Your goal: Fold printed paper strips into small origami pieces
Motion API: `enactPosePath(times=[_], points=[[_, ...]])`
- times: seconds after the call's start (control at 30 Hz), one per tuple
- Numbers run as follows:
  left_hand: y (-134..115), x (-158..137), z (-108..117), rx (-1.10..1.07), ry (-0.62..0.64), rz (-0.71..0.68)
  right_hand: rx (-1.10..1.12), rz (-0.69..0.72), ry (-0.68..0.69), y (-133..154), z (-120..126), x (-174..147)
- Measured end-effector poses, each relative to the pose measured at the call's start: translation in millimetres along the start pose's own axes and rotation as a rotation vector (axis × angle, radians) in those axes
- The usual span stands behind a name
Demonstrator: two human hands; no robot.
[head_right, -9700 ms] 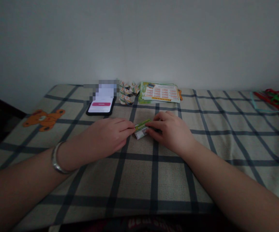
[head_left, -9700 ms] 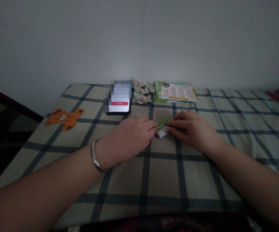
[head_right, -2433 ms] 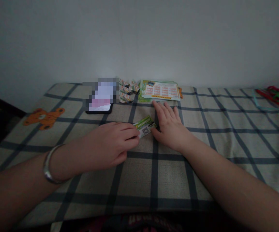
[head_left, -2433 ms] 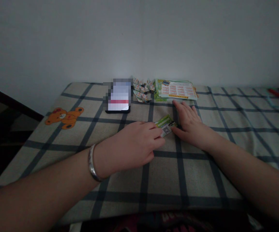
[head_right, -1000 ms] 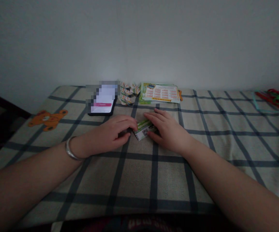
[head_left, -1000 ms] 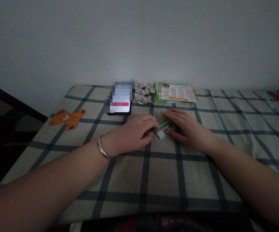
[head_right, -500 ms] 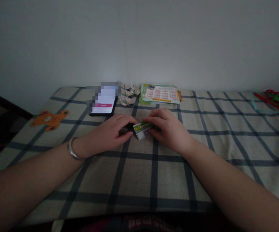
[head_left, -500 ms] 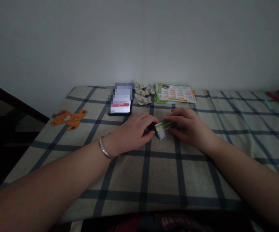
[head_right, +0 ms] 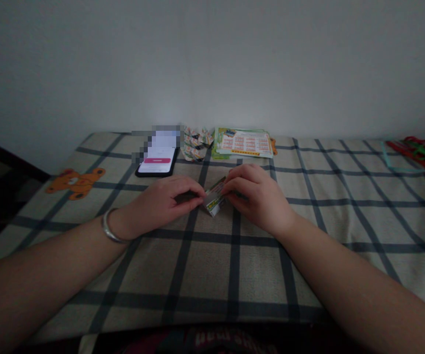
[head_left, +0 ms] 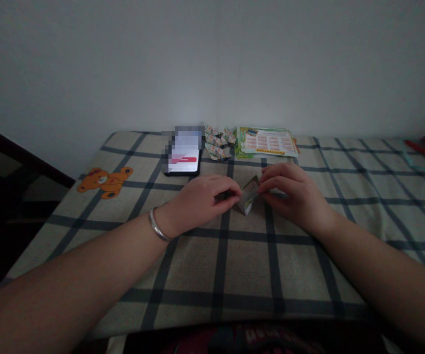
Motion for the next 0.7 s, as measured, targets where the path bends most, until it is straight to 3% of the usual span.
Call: enactPosePath(times=[0.33,0.53,0.7], points=[[12,-4,18,0.0,-0.194,0.12,-0.129,0.056,0.033,9,0,-2],[9,-1,13,0.027,-0.139,0.039,-0.226,0.085,0.198,10,-16,-1],[17,-2,7,0.07,-0.091,0.132,-0.223,0.087,0.305,10,-26,-4]])
Point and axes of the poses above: each hand's wrist, its own x-axis towards the middle knuckle, its own z-axis out of the back of the hand, y = z × x, the point moved 10 cm from there along x, towards the middle knuckle, and after that the axes turned 5 degrees about y, right-handed, at the moved point
